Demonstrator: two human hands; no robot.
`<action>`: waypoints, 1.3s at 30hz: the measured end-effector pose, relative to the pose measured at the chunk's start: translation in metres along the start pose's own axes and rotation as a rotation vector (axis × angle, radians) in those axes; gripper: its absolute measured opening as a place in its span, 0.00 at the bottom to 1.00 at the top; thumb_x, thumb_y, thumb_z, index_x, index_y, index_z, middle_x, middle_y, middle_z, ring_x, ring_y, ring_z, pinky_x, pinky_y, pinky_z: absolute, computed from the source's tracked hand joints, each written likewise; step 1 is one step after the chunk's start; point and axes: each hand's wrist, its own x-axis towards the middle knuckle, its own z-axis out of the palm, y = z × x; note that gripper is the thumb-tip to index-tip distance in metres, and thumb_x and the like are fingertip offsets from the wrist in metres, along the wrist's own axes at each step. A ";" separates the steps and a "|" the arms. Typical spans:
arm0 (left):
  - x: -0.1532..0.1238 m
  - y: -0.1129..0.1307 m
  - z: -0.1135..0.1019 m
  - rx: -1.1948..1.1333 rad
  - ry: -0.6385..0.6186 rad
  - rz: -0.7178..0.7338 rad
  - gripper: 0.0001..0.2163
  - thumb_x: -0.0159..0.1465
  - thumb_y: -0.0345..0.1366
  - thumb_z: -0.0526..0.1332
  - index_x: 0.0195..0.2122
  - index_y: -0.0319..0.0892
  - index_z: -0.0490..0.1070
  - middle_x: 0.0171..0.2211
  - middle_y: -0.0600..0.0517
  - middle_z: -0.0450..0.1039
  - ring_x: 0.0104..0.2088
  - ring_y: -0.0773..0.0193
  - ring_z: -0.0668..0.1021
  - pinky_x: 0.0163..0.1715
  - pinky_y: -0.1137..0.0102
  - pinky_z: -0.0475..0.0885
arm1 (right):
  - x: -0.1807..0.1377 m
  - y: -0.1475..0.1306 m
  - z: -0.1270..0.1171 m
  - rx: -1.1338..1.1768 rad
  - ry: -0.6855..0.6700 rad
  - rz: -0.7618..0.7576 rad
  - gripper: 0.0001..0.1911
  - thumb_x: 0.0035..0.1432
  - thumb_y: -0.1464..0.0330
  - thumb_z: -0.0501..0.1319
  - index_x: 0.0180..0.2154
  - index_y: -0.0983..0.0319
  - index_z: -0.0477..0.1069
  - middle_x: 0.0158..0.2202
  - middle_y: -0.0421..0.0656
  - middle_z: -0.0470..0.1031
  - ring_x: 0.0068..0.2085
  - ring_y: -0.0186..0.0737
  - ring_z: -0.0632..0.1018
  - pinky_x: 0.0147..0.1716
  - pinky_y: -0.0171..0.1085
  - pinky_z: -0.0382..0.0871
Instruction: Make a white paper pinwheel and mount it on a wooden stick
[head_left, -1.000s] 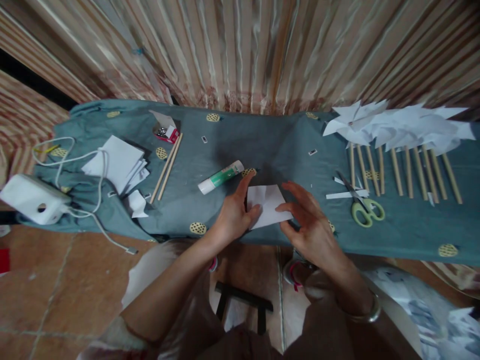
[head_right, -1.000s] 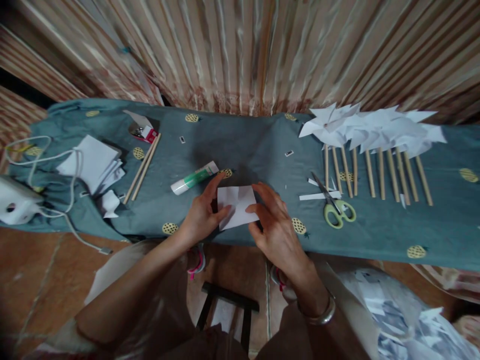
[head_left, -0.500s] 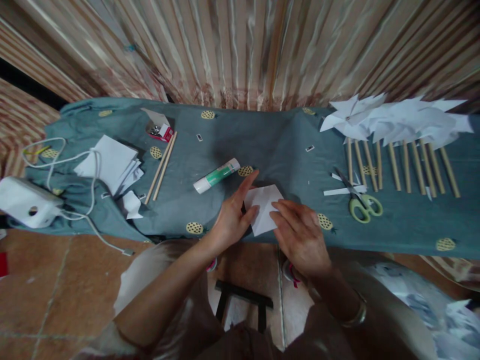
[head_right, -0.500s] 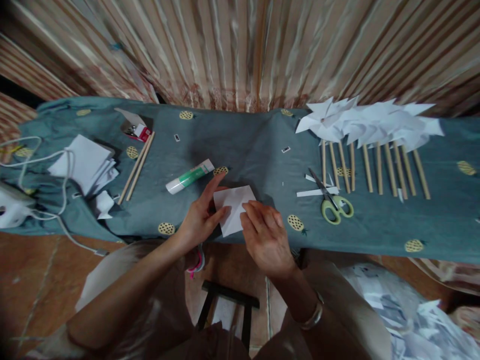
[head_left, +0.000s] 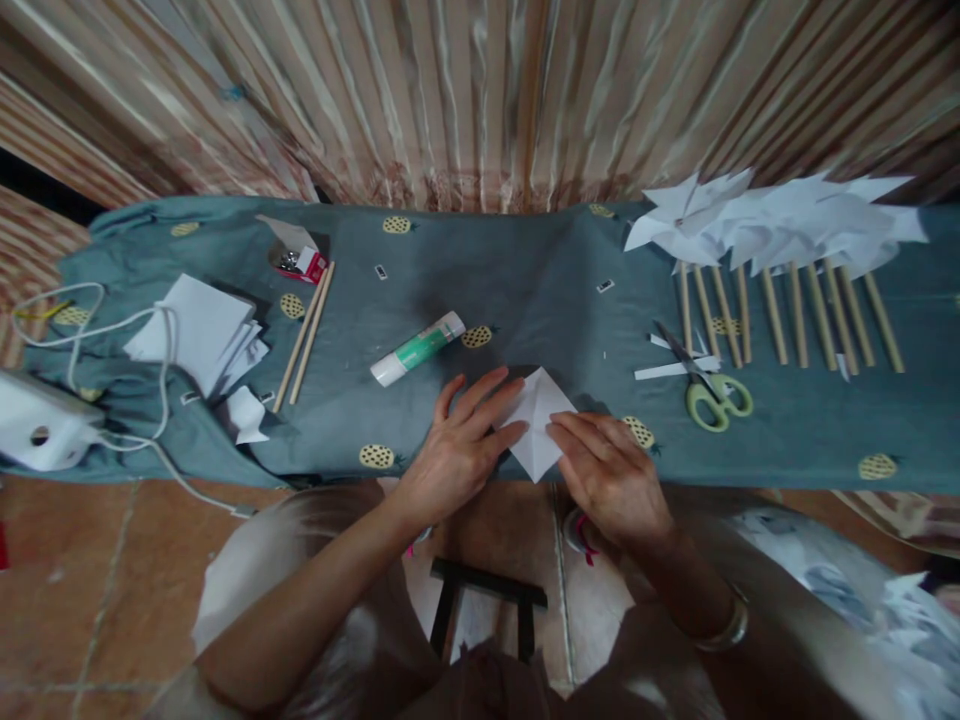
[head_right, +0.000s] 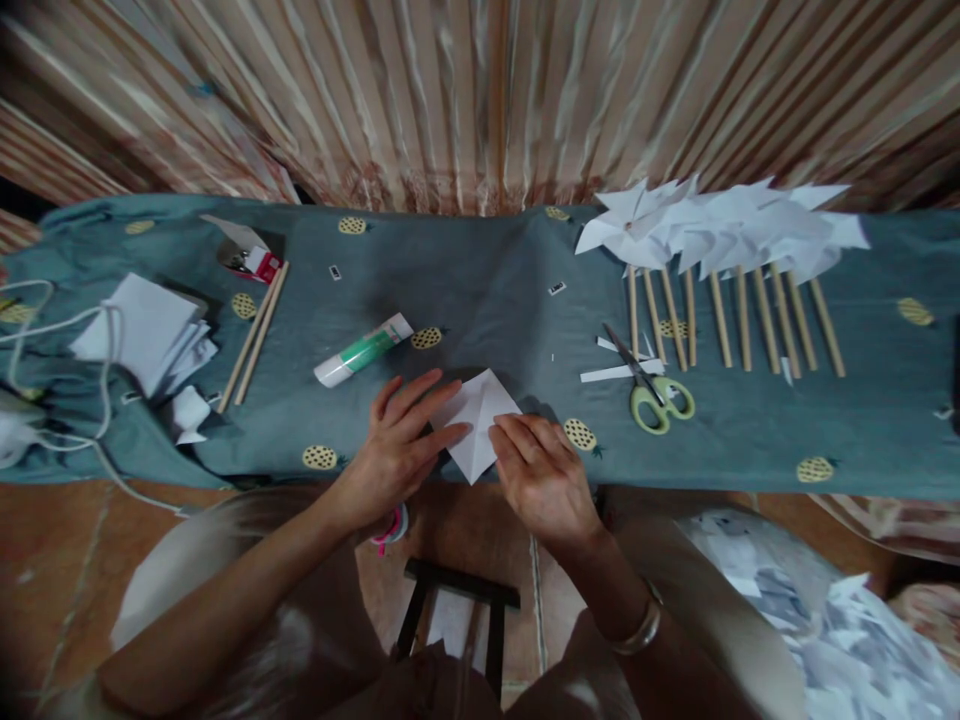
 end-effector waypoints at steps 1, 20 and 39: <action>0.000 0.001 0.000 0.009 0.005 0.000 0.11 0.67 0.28 0.56 0.46 0.44 0.74 0.59 0.46 0.69 0.65 0.53 0.62 0.63 0.48 0.54 | -0.001 0.001 0.000 0.004 0.001 -0.007 0.12 0.62 0.76 0.56 0.45 0.65 0.76 0.45 0.49 0.81 0.45 0.46 0.78 0.48 0.44 0.72; 0.004 0.001 -0.002 -0.091 0.023 -0.061 0.06 0.68 0.32 0.58 0.40 0.41 0.75 0.37 0.52 0.81 0.42 0.62 0.76 0.53 0.58 0.62 | -0.002 0.004 0.000 0.325 0.018 0.165 0.09 0.64 0.72 0.57 0.41 0.64 0.76 0.41 0.49 0.81 0.42 0.43 0.79 0.45 0.43 0.75; 0.007 0.000 0.007 -0.278 0.031 -0.354 0.10 0.67 0.35 0.59 0.49 0.41 0.70 0.34 0.51 0.78 0.36 0.61 0.77 0.47 0.61 0.66 | 0.009 0.006 0.007 0.367 0.059 0.421 0.07 0.64 0.66 0.59 0.34 0.60 0.73 0.35 0.44 0.79 0.38 0.42 0.77 0.41 0.40 0.71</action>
